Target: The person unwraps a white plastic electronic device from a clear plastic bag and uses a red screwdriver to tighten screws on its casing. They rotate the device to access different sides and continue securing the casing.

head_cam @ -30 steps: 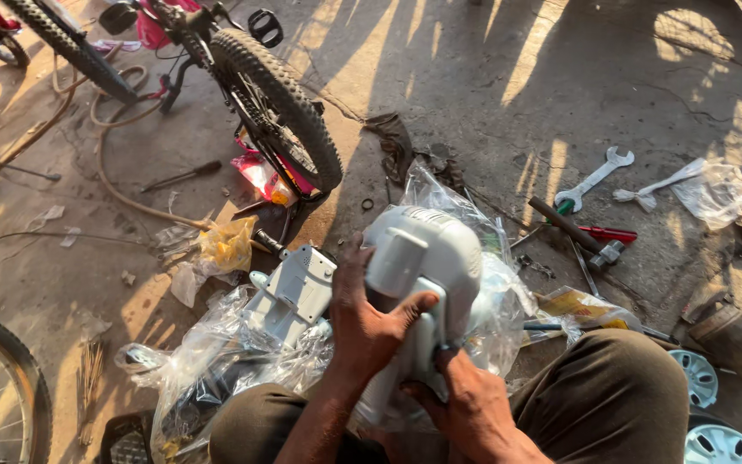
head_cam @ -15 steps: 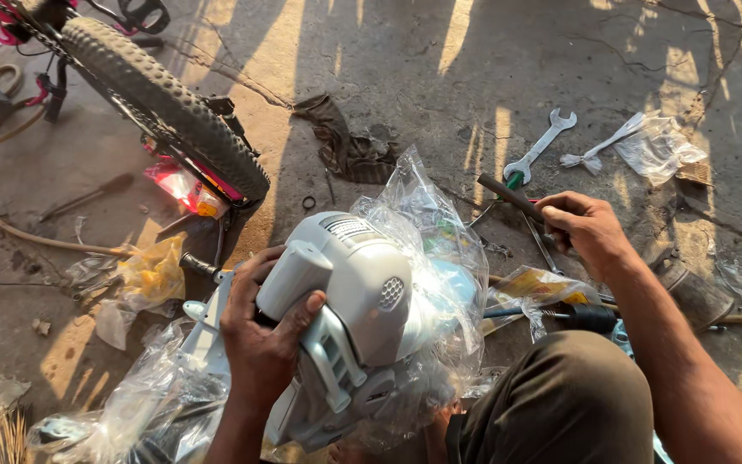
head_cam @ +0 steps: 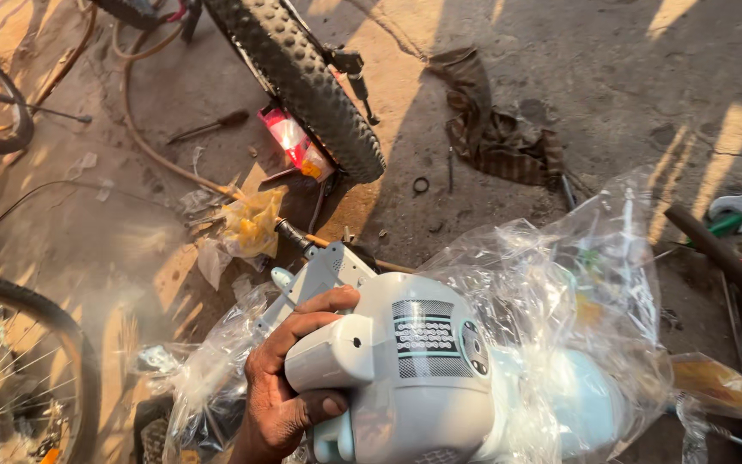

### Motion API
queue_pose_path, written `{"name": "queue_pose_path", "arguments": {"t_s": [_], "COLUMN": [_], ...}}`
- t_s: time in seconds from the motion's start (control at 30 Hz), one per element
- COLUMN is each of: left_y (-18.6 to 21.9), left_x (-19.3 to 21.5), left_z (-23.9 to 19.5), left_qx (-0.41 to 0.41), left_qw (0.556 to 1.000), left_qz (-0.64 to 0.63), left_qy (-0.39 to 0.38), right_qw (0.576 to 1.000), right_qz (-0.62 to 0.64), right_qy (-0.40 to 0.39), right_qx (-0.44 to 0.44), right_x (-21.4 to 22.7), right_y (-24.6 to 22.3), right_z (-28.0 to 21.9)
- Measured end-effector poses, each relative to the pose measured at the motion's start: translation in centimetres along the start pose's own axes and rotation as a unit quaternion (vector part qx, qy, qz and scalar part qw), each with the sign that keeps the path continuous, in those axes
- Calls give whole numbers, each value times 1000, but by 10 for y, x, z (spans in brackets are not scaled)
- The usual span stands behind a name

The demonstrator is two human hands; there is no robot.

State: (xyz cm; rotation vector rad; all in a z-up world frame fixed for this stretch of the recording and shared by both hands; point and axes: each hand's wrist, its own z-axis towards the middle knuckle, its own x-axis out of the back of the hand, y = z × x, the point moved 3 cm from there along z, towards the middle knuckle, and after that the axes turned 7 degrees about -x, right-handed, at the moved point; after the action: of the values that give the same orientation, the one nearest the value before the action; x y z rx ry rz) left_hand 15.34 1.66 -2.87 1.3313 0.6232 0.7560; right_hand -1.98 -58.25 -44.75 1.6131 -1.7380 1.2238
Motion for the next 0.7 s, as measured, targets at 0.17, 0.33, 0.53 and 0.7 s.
{"name": "queue_pose_path", "arguments": {"t_s": [0.17, 0.33, 0.53, 0.7], "left_y": [-2, 24, 75, 100], "left_x": [-3, -32, -83, -111], "left_z": [-1, -4, -31, -9], "left_qx": [18, -82, -247, -286], "left_qw": [1000, 970, 893, 897], "left_qz": [6, 224, 366, 223], "left_qy": [0, -47, -82, -254], "right_qw": [999, 1000, 981, 900], "right_qz": [-47, 12, 185, 413], "right_qy": [-15, 0, -43, -109], "right_qx": [-7, -9, 27, 90], "right_x": [-9, 51, 123, 212], "right_y": [21, 69, 128, 145], "right_z": [-15, -46, -143, -269]}}
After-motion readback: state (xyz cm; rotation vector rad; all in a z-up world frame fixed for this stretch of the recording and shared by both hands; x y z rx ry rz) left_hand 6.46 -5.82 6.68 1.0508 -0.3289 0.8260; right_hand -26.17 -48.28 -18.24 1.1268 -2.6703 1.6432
